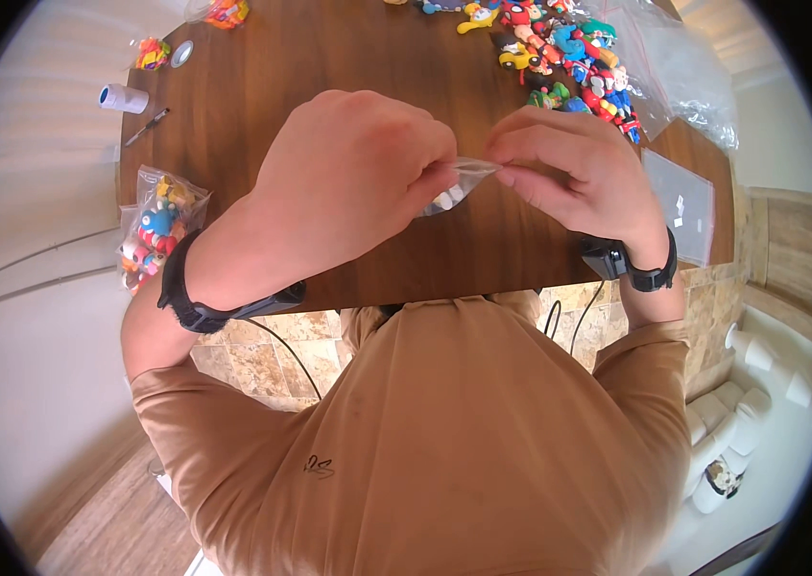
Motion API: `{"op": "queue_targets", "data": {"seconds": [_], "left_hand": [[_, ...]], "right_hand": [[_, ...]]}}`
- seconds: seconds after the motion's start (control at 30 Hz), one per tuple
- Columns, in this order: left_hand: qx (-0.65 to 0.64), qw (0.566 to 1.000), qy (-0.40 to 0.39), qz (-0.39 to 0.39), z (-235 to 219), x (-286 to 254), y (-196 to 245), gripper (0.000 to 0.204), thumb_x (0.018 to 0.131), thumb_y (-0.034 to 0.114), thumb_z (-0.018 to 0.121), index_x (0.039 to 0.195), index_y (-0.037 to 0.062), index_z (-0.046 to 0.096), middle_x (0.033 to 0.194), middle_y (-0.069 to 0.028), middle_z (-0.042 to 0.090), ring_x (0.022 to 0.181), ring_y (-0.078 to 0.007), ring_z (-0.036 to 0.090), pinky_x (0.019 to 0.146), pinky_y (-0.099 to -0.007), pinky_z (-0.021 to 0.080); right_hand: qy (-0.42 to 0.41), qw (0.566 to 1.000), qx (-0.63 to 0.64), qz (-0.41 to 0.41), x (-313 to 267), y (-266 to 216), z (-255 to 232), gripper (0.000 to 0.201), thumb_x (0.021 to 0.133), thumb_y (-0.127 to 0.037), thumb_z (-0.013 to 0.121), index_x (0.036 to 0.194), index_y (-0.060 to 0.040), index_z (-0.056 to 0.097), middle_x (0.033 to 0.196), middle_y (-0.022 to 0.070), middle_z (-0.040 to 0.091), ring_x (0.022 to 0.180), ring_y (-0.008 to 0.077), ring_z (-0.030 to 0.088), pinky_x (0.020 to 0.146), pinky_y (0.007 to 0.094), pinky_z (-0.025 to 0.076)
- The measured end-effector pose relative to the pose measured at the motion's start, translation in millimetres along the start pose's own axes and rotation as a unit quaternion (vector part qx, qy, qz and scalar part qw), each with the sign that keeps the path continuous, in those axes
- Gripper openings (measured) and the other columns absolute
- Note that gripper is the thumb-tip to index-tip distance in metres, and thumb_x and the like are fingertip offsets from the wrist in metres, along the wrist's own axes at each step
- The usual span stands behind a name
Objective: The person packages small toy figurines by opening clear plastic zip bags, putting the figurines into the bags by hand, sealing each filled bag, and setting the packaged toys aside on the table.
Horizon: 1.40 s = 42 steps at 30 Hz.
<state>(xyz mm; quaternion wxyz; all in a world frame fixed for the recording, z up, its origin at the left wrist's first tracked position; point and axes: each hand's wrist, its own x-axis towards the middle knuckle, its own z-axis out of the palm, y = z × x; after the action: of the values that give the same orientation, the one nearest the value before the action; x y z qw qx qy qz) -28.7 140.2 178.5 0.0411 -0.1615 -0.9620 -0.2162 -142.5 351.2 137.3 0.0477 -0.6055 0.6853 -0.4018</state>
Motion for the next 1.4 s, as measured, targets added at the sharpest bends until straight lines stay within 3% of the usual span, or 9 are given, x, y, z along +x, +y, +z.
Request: {"op": "queue_targets", "data": {"seconds": [0.43,1.03,1.4], "left_hand": [[-0.024,0.999,0.042,0.025,8,1,5,0.010,0.076,0.011,0.075,0.083,0.0064,0.069,0.079,-0.0044,0.066,0.073,-0.0255,0.063,0.061,-0.0352,0.049],[-0.049,0.996,0.067,0.043,14,4,10,0.007,0.074,0.005,0.073,0.080,0.0053,0.070,0.078,-0.0049,0.068,0.070,-0.0243,0.064,0.061,-0.0331,0.052],[-0.044,0.996,0.067,0.044,13,4,11,0.007,0.073,0.003,0.072,0.079,0.0057,0.070,0.080,-0.0051,0.070,0.071,-0.0240,0.066,0.061,-0.0326,0.053]], "right_hand": [[0.046,0.999,0.023,-0.012,0,-2,11,0.007,0.081,-0.006,0.069,0.086,-0.0057,0.064,0.085,0.0034,0.065,0.061,0.0215,0.060,0.053,0.0326,0.046],[0.055,0.997,0.039,-0.037,-1,0,14,0.006,0.080,-0.003,0.067,0.084,-0.0055,0.063,0.083,0.0034,0.063,0.058,0.0212,0.057,0.053,0.0325,0.045],[0.053,0.997,0.033,-0.049,0,-2,14,0.008,0.078,-0.003,0.067,0.083,-0.0052,0.062,0.081,0.0058,0.061,0.069,0.0268,0.060,0.058,0.0370,0.048]]}}
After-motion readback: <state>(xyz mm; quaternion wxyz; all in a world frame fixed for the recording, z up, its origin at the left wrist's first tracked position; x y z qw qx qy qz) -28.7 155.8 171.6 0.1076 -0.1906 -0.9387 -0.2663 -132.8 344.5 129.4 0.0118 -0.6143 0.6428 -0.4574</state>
